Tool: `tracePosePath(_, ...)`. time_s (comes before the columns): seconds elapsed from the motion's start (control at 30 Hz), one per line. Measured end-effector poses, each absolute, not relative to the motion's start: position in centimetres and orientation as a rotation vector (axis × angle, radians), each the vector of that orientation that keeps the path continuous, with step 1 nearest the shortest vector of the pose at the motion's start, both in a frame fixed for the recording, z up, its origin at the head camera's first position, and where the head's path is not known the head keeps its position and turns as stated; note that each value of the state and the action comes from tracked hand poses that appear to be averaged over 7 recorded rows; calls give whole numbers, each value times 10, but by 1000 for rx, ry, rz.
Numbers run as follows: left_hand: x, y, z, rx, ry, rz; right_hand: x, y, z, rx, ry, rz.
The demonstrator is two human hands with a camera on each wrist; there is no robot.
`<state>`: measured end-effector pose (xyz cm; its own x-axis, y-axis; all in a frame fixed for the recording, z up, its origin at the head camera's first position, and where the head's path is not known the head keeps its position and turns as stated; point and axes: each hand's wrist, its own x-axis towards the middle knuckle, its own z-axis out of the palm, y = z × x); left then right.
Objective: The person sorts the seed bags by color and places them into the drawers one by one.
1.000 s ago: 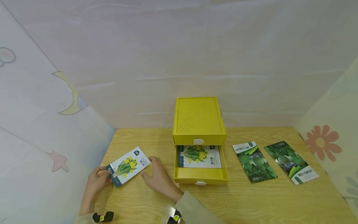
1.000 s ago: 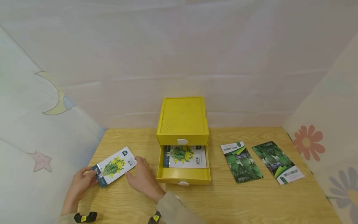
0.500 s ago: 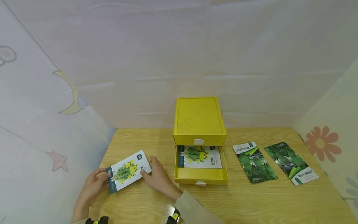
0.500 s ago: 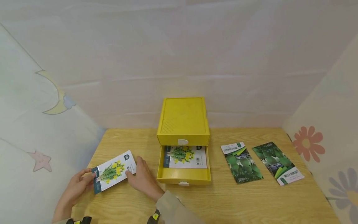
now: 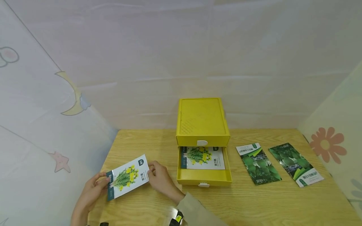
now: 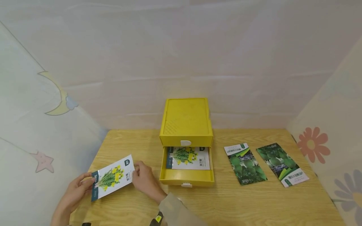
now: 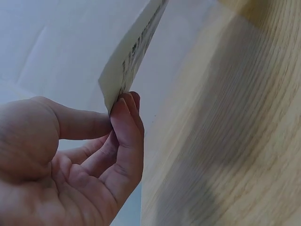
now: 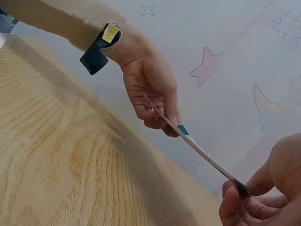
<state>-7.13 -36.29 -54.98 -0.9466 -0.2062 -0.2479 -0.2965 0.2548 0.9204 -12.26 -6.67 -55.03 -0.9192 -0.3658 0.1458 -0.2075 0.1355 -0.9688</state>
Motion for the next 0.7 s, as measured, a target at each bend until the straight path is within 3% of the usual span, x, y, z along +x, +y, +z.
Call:
tracePosePath(0.43, -65, -364, -551, -473, 2357, 1954, -120, -64, -535, -477, 2070, -2016)
tracePosePath(0.7, -61, -364, -544, -303, 2282, 2114, -116, -61, -519, -518, 2088, -2041)
